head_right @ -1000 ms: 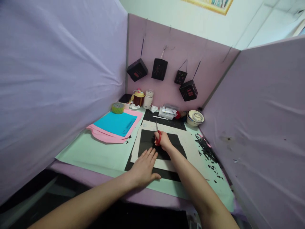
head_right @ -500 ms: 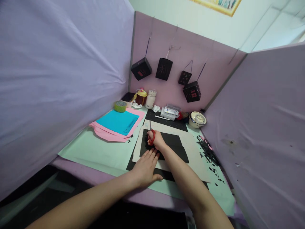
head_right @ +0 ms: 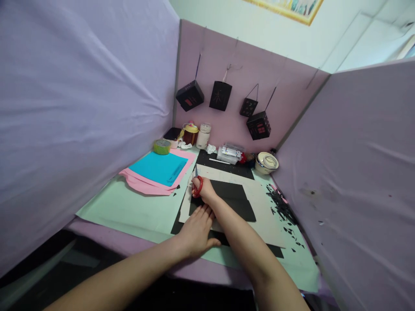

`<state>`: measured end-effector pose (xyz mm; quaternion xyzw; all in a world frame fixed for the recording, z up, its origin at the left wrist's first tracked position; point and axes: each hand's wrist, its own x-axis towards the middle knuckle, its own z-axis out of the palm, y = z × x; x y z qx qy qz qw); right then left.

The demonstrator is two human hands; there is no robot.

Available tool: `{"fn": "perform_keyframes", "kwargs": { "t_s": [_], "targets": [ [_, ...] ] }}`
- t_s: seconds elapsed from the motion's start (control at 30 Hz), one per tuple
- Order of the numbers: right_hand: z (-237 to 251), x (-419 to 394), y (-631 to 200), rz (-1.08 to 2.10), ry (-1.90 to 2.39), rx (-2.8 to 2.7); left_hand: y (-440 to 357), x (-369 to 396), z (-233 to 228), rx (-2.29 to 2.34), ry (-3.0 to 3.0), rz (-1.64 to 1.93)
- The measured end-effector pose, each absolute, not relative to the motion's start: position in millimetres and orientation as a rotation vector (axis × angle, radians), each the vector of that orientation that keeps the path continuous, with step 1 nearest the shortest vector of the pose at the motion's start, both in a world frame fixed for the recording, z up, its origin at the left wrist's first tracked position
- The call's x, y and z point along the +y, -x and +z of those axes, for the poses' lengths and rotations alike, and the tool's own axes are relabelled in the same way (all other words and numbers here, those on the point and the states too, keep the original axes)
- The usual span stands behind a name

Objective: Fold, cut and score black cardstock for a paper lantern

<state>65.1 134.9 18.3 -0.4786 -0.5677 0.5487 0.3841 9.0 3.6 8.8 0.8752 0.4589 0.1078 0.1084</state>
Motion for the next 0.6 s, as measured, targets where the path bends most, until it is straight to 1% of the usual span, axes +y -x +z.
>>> {"fn": "perform_keyframes", "kwargs": {
  "t_s": [0.23, 0.5, 0.6],
  "targets": [
    [35.7, 137.3, -85.0, 1.327, 1.205, -1.467, -9.7, 5.0, 4.3, 1.349, -2.581, 0.291],
    [14.4, 133.1, -84.2, 1.332, 1.264, -1.506, -11.0, 7.1, -5.1, 1.369, -2.611, 0.371],
    [11.8, 135.9, -97.2, 1.31, 1.281, -1.49, -10.6, 8.2, -6.8, 1.36, -2.623, 0.365]
  ]
}}
